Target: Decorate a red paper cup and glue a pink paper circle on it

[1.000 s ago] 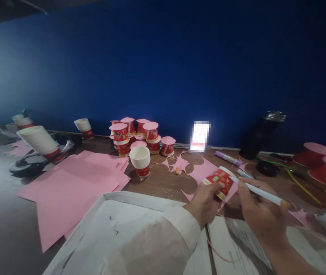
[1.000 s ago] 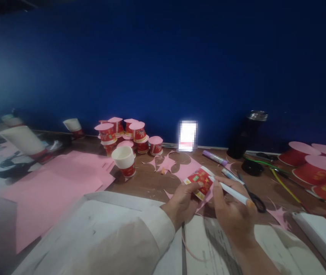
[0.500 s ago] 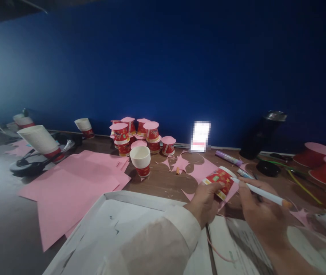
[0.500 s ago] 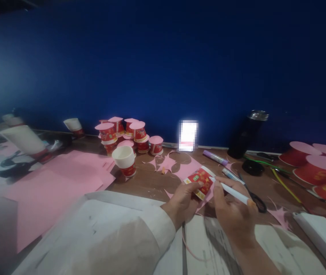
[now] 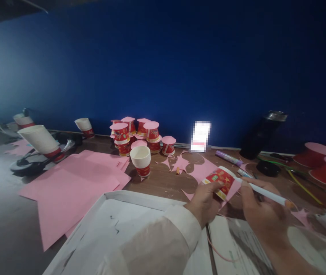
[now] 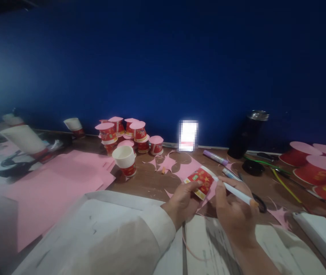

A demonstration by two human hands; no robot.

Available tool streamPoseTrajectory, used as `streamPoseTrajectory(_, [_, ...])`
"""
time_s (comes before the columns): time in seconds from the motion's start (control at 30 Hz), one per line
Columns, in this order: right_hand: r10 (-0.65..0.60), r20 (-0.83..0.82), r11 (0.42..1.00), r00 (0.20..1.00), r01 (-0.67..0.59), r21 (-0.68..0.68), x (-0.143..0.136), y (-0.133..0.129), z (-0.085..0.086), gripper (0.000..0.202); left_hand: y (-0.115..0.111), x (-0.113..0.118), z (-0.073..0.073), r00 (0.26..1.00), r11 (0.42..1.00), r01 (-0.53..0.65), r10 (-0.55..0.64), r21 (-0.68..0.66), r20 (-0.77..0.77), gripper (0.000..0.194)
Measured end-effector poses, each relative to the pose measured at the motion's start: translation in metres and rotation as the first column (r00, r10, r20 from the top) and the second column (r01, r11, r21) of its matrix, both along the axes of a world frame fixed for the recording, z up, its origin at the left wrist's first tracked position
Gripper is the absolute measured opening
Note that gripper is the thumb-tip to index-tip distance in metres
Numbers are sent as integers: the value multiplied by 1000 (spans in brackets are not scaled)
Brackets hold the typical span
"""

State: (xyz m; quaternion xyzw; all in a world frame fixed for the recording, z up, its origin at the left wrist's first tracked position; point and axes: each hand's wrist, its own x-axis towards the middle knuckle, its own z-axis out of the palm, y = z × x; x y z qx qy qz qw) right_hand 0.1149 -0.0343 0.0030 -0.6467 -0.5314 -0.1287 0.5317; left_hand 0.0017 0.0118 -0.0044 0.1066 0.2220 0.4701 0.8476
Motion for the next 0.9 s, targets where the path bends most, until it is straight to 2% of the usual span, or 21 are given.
streamPoseTrajectory(0.23, [17,-19,1000,1000,-17,0,-4,1,3,17,4,3,-7,999,1000,21,-20,-8,31,27])
streamPoseTrajectory(0.5, [-56,-18,997,998,55,-49,2,0,-4,22,3,2,-3,999,999,21,-20,-24,40,29])
streamPoseTrajectory(0.73, [-43,-48,995,998,38,-96,-6,-2,8,22,2,-1,-2,996,998,54,-52,-30,73,25])
streamPoseTrajectory(0.83, [-24,-85,1000,996,24,7,-11,-3,15,29,2,-2,0,993,998,52,-49,-20,107,26])
streamPoseTrajectory(0.9, [-24,-201,999,979,32,39,-13,-3,17,37,3,-3,1,994,998,48,-44,-38,98,26])
